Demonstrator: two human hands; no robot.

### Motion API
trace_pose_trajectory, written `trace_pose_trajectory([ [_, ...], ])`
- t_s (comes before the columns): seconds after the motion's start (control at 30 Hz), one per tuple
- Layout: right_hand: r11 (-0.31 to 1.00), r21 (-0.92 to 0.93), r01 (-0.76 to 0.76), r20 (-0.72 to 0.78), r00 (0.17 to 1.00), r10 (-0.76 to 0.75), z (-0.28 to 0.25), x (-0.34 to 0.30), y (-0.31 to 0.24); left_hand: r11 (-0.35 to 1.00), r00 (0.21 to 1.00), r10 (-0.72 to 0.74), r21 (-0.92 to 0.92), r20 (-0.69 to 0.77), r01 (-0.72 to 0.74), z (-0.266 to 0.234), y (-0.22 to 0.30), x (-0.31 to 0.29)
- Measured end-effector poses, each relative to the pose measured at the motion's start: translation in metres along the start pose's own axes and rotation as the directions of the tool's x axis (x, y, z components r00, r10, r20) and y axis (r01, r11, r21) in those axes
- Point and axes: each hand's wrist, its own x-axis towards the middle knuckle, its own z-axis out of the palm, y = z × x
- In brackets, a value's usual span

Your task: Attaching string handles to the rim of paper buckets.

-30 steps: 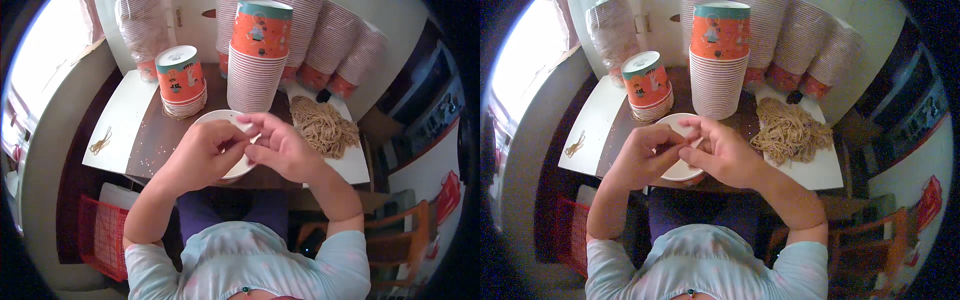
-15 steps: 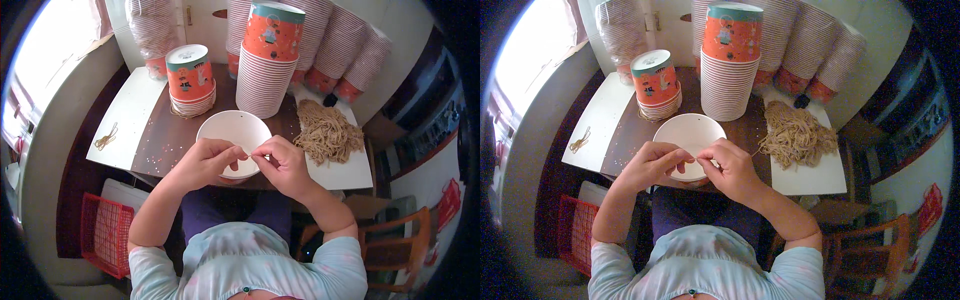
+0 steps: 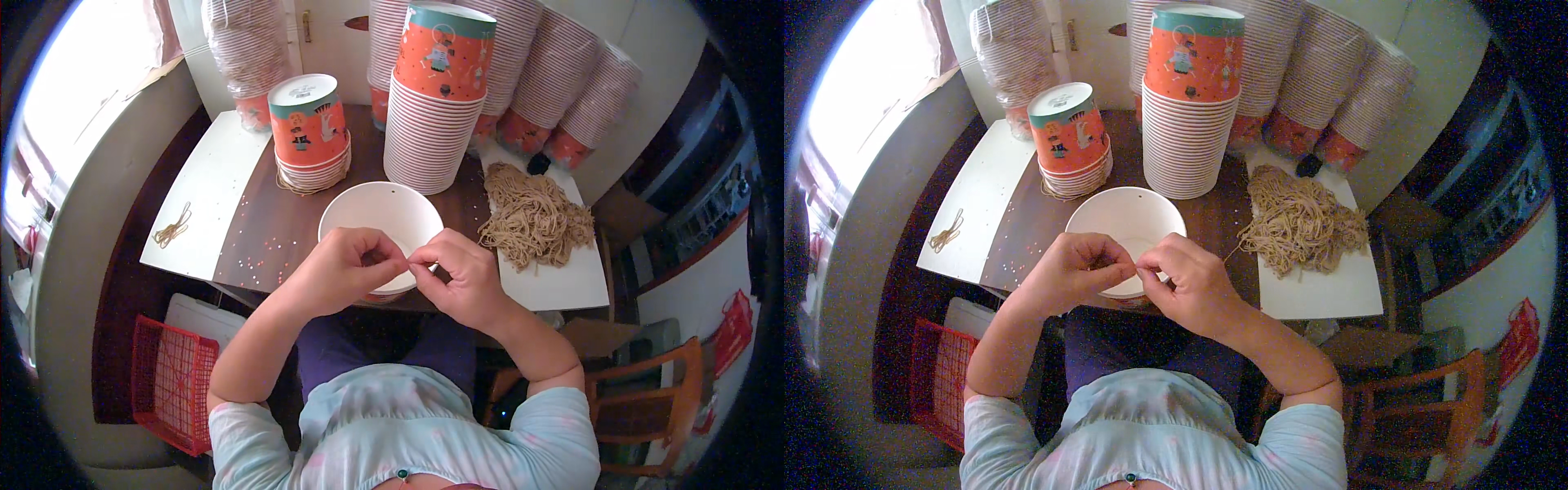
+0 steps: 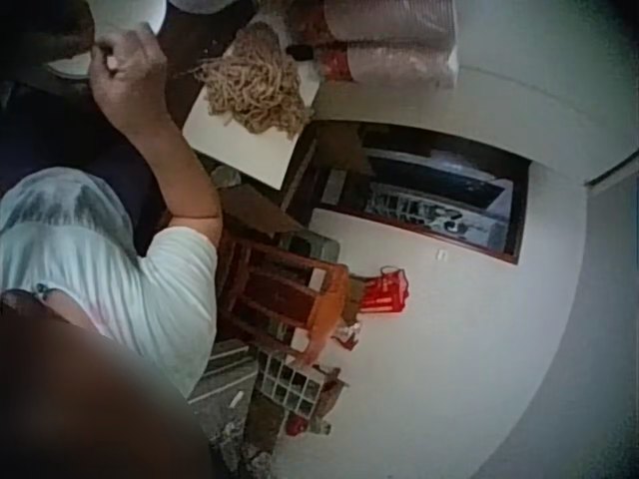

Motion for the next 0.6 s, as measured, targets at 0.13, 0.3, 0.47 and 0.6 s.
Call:
trace_pose_trajectory([
  [0.13, 0.995, -0.007, -0.1, 0.034, 0.994, 0.1, -0.006, 0.003, 0.007, 0.825, 0.943, 0.324, 0.511, -0.079, -0.241, -0.015, 0.003, 0.03],
  [0.3, 0.924, 0.1, -0.37, 0.041, 0.929, 0.368, -0.02, 0.017, 0.02, 0.408, 0.724, 0.687, 0.795, 0.055, -0.448, -0.046, -0.04, 0.105],
  [0.47, 0.835, 0.185, -0.518, 0.134, 0.855, 0.501, -0.044, 0.032, 0.033, 0.645, 0.962, 0.263, 0.729, 0.07, -0.229, -0.055, -0.041, 0.098],
  [0.6, 0.804, 0.148, -0.576, 0.238, 0.81, 0.537, -0.057, 0.055, 0.024, 0.79, 0.974, 0.065, 0.607, -0.219, 0.084, -0.046, -0.036, 0.054],
])
